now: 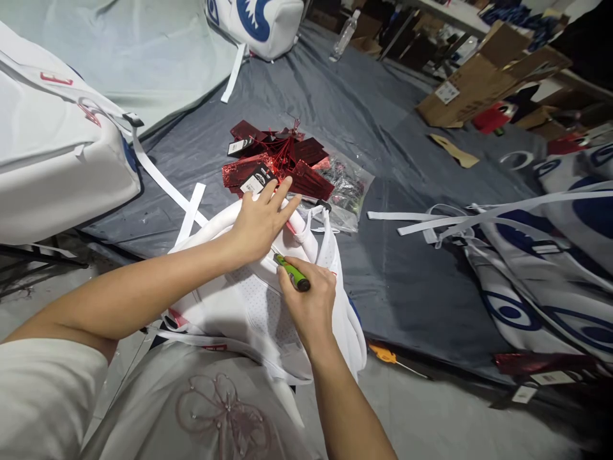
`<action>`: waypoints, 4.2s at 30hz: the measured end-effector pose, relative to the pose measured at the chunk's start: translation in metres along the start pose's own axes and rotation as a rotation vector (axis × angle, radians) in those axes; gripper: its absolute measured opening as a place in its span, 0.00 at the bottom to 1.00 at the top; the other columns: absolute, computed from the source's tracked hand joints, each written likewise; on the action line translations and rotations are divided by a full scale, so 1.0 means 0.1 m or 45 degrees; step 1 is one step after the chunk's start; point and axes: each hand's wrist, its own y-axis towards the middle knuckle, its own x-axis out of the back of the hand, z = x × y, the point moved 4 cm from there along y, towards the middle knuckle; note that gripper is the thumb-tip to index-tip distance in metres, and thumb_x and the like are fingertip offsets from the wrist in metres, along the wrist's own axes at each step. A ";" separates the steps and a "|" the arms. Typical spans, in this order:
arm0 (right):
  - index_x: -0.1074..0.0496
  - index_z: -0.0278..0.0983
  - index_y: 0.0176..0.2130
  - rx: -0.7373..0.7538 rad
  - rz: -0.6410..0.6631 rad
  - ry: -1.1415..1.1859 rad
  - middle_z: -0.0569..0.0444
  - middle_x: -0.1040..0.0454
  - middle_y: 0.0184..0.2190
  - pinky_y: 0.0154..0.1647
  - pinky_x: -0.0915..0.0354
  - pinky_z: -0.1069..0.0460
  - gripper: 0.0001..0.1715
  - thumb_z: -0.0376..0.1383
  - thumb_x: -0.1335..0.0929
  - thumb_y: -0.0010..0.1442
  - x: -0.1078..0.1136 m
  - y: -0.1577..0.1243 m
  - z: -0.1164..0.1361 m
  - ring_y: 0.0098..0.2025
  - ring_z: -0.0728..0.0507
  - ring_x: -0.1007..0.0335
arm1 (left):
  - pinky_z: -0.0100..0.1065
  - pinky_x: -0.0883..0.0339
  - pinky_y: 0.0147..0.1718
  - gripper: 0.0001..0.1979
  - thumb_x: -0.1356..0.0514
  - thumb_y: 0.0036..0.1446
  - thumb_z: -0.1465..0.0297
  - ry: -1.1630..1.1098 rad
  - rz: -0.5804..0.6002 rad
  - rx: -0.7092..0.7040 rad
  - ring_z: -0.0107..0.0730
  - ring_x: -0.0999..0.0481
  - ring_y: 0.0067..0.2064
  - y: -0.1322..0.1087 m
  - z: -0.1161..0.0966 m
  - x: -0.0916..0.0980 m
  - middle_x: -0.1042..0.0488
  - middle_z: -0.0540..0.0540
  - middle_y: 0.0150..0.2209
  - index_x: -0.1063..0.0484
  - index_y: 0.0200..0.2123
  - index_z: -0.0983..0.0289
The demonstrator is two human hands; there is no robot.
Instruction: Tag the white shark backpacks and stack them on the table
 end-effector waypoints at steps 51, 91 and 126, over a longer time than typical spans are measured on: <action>0.22 0.42 0.46 0.340 0.541 0.338 0.52 0.18 0.36 0.39 0.31 0.48 0.15 0.41 0.34 0.62 -0.56 -0.23 0.79 0.36 0.40 0.22 | 0.37 0.32 0.44 0.58 0.33 0.51 0.67 -0.157 0.317 0.482 0.50 0.24 0.52 -0.93 0.83 0.09 0.39 0.67 0.61 0.74 0.72 0.55; 0.47 0.34 0.67 0.698 0.351 -0.292 0.33 0.38 0.62 0.60 0.46 0.35 0.42 0.30 0.31 0.58 -1.03 0.40 0.80 0.63 0.31 0.43 | 0.44 0.30 0.48 0.64 0.31 0.50 0.68 -0.183 0.291 0.586 0.59 0.33 0.61 -1.06 0.92 -0.19 0.61 0.69 0.72 0.82 0.70 0.51; 0.39 0.33 0.64 0.853 0.374 -0.351 0.31 0.38 0.62 0.60 0.50 0.35 0.36 0.38 0.29 0.61 -1.15 0.57 0.95 0.61 0.29 0.42 | 0.46 0.46 0.66 0.31 0.51 0.64 0.63 -0.879 -0.331 0.588 0.44 0.38 0.67 -1.37 1.14 -0.55 0.39 0.61 0.67 0.47 0.69 0.66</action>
